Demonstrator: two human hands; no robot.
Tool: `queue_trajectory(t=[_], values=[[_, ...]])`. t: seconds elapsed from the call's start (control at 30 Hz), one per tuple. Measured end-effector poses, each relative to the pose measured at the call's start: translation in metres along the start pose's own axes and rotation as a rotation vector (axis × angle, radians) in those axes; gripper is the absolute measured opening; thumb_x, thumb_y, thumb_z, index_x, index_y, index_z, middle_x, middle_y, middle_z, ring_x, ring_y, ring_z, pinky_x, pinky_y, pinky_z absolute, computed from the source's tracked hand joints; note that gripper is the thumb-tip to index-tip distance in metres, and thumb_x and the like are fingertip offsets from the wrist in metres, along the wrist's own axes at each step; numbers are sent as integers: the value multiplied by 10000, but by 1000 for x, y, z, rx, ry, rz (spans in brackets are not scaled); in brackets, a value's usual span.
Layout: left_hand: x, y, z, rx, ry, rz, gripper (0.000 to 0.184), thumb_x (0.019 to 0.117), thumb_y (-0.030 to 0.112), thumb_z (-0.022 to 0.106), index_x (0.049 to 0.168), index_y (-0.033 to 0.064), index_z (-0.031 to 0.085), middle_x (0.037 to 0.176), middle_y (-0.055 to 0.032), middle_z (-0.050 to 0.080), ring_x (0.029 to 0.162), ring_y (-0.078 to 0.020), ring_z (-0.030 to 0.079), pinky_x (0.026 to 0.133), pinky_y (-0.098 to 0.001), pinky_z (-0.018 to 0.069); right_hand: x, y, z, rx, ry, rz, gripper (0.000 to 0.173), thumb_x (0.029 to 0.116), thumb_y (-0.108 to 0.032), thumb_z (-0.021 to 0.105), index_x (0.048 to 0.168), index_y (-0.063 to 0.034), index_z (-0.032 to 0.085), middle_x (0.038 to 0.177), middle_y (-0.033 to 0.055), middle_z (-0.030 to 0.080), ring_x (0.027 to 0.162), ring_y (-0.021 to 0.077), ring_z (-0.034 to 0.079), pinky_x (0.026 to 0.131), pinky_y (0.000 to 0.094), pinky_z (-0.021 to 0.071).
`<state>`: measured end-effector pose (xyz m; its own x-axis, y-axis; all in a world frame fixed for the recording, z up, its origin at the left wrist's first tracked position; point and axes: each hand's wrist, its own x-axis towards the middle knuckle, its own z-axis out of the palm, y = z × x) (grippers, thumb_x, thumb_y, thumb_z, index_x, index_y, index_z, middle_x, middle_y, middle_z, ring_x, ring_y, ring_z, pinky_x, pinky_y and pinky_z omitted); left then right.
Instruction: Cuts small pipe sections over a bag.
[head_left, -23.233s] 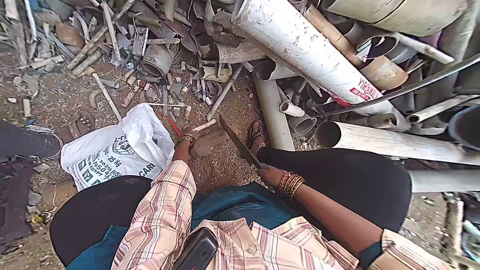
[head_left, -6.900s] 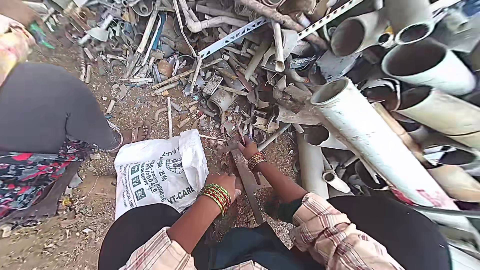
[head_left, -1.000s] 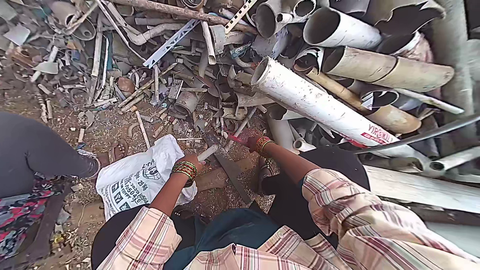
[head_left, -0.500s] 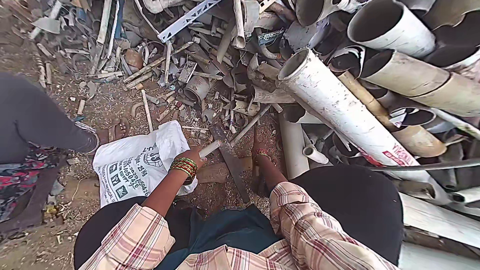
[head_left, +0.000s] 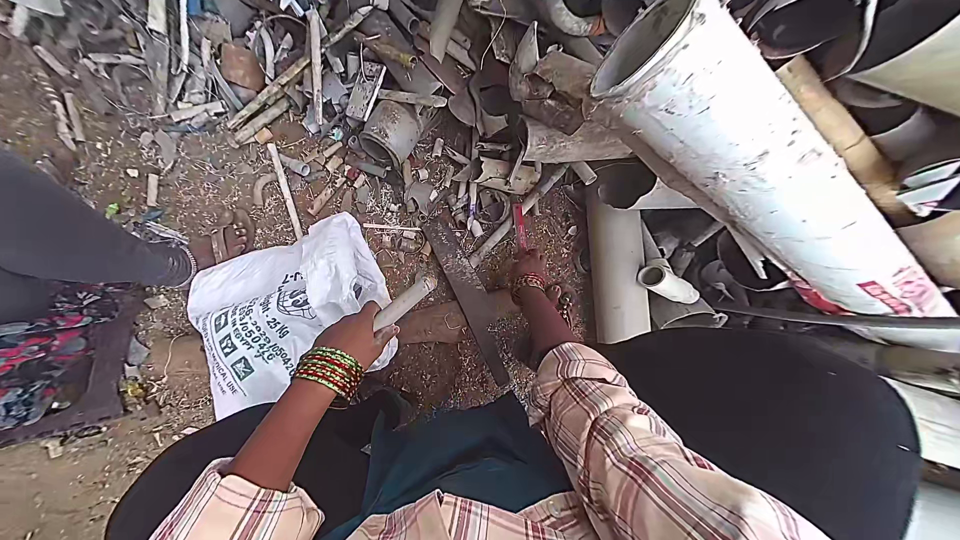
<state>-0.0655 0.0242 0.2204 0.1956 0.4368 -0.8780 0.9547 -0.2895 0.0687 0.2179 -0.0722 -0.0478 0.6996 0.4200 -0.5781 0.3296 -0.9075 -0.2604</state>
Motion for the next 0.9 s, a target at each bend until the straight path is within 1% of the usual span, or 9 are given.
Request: queue_trajectory(t=[0.1, 0.2, 0.3, 0.37, 0.47, 0.63, 0.77, 0.83, 0.9], values=[[-6, -8, 11, 9, -26, 8, 534, 1070, 368, 537, 1440, -9, 459, 1232, -314, 624, 1165, -463, 619, 995, -618, 452, -26, -4, 11, -4, -26, -16, 494, 991, -172, 625, 1438, 20, 538, 1556, 301, 394, 1412, 497, 418, 1091, 648, 403], [-12, -2, 18, 58, -52, 24, 519, 1068, 366, 540, 1434, 2, 473, 1208, -304, 636, 1150, -461, 623, 982, -617, 456, -57, -4, 40, -74, -101, -32, 469, 1046, -242, 519, 1432, 23, 542, 1476, 297, 499, 1323, 465, 535, 1043, 622, 456], [-21, 9, 21, 95, -57, 70, 531, 1074, 373, 525, 1448, 2, 460, 1230, -299, 628, 1167, -457, 615, 993, -607, 453, -98, -7, 55, -118, -264, 36, 558, 1086, -463, 411, 1317, -5, 630, 1338, 246, 631, 1235, 414, 622, 978, 615, 492], [-32, 18, 22, 120, -46, 85, 550, 1074, 379, 521, 1473, 8, 448, 1271, -298, 618, 1206, -453, 600, 1014, -609, 440, -126, -6, 57, -149, -360, 92, 634, 1039, -528, 512, 1329, 26, 617, 1377, 270, 598, 1293, 426, 574, 1016, 615, 460], [-50, 27, 28, 111, -9, 127, 560, 1075, 383, 517, 1492, 17, 441, 1297, -293, 611, 1229, -448, 591, 1031, -606, 432, -150, 13, 74, -200, -420, 186, 764, 959, -329, 691, 1541, 41, 363, 1545, 327, 382, 1419, 486, 411, 1067, 638, 419], [-52, 18, 49, 40, 0, 146, 535, 1080, 368, 513, 1460, -5, 461, 1263, -304, 614, 1188, -450, 602, 1025, -603, 431, -160, 41, 72, -203, -528, 42, 643, 993, -114, 593, 1554, 30, 312, 1511, 276, 469, 1361, 419, 521, 1070, 580, 448], [-34, 7, 57, 9, 21, 32, 531, 1087, 366, 496, 1456, -14, 454, 1304, -311, 597, 1232, -447, 588, 1053, -597, 420, -150, 40, 65, -117, -452, 48, 587, 1037, -144, 555, 1542, 57, 334, 1495, 282, 486, 1366, 412, 519, 1100, 547, 437], [-26, 4, 60, 16, 12, -34, 552, 1090, 379, 483, 1469, -21, 444, 1359, -313, 570, 1299, -441, 550, 1094, -592, 391, -142, 35, 58, -136, -391, 89, 658, 989, -221, 630, 1538, 18, 356, 1465, 254, 524, 1345, 387, 543, 1078, 540, 460], [-17, 8, 64, 14, 7, -66, 553, 1090, 384, 479, 1460, -26, 454, 1362, -317, 569, 1313, -444, 542, 1100, -601, 384, -136, 30, 52, -180, -353, 144, 647, 1003, -279, 609, 1541, -15, 365, 1457, 226, 542, 1345, 357, 547, 1063, 537, 462]])
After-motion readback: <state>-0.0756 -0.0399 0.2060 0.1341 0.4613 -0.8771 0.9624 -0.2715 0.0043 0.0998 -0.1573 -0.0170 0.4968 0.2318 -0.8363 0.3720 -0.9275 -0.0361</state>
